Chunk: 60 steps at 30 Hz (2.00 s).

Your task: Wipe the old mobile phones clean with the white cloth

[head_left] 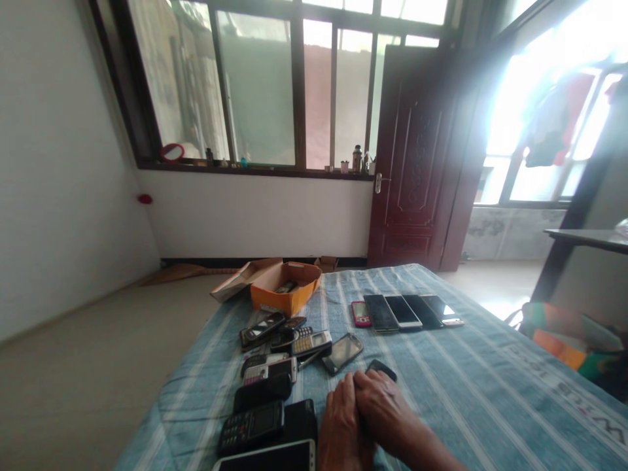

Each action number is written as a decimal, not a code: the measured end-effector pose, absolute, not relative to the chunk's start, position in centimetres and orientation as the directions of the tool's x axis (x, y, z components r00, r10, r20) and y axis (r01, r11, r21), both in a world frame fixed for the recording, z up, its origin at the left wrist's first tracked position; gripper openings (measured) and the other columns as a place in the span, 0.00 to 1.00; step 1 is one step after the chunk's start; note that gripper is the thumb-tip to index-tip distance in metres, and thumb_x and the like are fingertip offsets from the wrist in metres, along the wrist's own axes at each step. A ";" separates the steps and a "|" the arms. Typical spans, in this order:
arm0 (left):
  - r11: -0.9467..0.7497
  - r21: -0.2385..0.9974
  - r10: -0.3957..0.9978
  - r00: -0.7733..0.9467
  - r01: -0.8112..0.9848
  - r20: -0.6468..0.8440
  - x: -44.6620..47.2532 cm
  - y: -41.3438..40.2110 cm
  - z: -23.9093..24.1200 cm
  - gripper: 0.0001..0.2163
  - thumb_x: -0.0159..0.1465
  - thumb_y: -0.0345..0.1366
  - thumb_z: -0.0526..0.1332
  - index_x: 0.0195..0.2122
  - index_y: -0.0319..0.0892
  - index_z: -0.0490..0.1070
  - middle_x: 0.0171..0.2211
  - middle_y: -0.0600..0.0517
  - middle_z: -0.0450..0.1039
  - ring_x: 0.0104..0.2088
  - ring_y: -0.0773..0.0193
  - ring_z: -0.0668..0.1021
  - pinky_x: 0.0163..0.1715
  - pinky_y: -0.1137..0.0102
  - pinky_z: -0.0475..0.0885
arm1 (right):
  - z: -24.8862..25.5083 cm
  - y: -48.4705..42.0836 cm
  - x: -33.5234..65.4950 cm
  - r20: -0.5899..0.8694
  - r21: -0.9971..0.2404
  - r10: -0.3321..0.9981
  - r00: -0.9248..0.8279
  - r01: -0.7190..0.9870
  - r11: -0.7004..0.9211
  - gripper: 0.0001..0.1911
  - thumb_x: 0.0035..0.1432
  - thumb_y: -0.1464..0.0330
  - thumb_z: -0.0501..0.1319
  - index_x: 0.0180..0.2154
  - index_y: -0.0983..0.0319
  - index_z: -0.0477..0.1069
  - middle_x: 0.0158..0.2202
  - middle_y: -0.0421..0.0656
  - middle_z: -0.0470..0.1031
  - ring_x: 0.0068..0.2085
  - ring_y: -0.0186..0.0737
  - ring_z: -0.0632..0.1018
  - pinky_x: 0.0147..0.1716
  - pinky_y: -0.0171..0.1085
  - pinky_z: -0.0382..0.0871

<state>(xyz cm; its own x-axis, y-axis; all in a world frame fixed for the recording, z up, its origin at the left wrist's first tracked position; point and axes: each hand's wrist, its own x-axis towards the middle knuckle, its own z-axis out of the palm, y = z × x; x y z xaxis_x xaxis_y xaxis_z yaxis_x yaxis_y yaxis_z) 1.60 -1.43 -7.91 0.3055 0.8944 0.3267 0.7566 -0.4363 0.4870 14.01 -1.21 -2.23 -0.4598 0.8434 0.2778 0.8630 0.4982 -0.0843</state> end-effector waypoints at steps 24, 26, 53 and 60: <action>-0.534 0.491 0.845 0.417 0.688 0.334 -0.5 -0.1 -7.1 0.27 0.60 0.30 0.52 0.61 0.26 0.58 0.52 0.35 0.70 0.52 0.52 0.73 0.53 0.62 0.69 | -7.6 -1.0 13.0 0.520 0.152 0.695 -0.496 0.855 0.496 0.05 0.54 0.68 0.64 0.34 0.61 0.72 0.30 0.43 0.71 0.27 0.38 0.68 0.24 0.38 0.57; -0.572 0.489 0.820 0.443 0.658 0.362 -0.8 -0.1 -7.2 0.27 0.60 0.29 0.52 0.62 0.30 0.56 0.52 0.37 0.71 0.53 0.54 0.73 0.55 0.62 0.68 | -8.0 -0.9 13.0 0.529 0.173 0.680 -0.507 0.850 0.498 0.05 0.54 0.67 0.64 0.34 0.62 0.71 0.30 0.43 0.71 0.27 0.38 0.68 0.23 0.37 0.58; -0.741 0.315 0.670 0.624 0.593 0.403 -3.0 1.8 -8.1 0.30 0.53 0.26 0.56 0.59 0.43 0.63 0.56 0.44 0.70 0.56 0.54 0.72 0.57 0.60 0.67 | -8.3 -1.9 13.8 0.458 0.216 0.677 -0.576 0.811 0.543 0.13 0.57 0.72 0.58 0.46 0.64 0.68 0.39 0.45 0.73 0.27 0.36 0.71 0.22 0.36 0.64; -0.634 0.374 0.767 0.612 0.676 0.192 -1.9 0.9 -3.9 0.30 0.49 0.32 0.59 0.57 0.39 0.67 0.55 0.41 0.71 0.55 0.50 0.72 0.56 0.59 0.68 | -6.9 -2.4 14.2 0.382 0.219 0.685 -0.621 0.781 0.585 0.07 0.58 0.70 0.58 0.40 0.64 0.70 0.39 0.46 0.73 0.32 0.37 0.74 0.28 0.34 0.68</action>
